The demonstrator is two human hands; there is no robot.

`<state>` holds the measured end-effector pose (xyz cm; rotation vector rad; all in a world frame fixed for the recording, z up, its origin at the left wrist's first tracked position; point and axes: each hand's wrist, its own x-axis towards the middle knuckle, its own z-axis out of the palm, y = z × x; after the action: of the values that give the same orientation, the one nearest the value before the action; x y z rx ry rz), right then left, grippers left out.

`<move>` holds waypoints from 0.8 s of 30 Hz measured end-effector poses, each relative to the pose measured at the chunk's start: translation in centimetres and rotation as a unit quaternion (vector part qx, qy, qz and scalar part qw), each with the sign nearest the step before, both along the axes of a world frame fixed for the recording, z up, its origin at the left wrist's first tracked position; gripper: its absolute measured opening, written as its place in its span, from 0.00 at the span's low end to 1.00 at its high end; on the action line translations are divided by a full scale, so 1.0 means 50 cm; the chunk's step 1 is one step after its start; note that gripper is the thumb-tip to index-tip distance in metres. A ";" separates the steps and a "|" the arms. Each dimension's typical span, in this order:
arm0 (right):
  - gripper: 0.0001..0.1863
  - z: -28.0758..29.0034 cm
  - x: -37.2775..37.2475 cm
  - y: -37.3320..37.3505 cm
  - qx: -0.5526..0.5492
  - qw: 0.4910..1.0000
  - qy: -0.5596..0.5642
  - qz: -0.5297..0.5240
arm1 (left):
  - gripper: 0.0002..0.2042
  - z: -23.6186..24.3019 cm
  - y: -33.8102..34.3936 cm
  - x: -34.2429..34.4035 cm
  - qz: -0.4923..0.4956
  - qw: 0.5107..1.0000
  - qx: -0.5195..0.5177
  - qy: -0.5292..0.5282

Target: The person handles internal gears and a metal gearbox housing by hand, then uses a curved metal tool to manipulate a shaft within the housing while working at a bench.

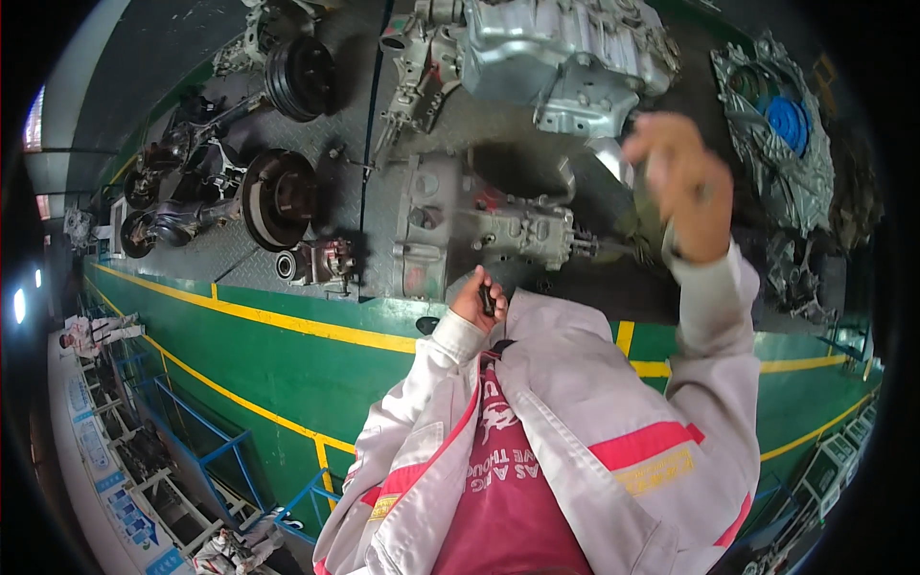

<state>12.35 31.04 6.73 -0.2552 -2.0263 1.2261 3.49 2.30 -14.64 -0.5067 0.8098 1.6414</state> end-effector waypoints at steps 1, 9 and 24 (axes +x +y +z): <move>0.11 -0.016 0.018 -0.016 0.090 0.986 0.054 0.129 | 0.15 0.007 0.005 0.004 -0.013 0.999 0.021 -0.040; 0.14 -0.053 0.054 0.049 0.005 0.994 0.091 0.057 | 0.15 0.032 0.124 0.017 -0.010 0.975 -0.151 0.162; 0.13 -0.184 0.014 0.044 -0.222 0.961 0.070 -0.152 | 0.14 0.013 0.140 0.027 -0.035 0.976 -0.148 0.153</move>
<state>13.06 33.24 -2.46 -0.6493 -1.5048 1.4388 4.83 9.30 -13.98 -0.4290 1.3008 1.5604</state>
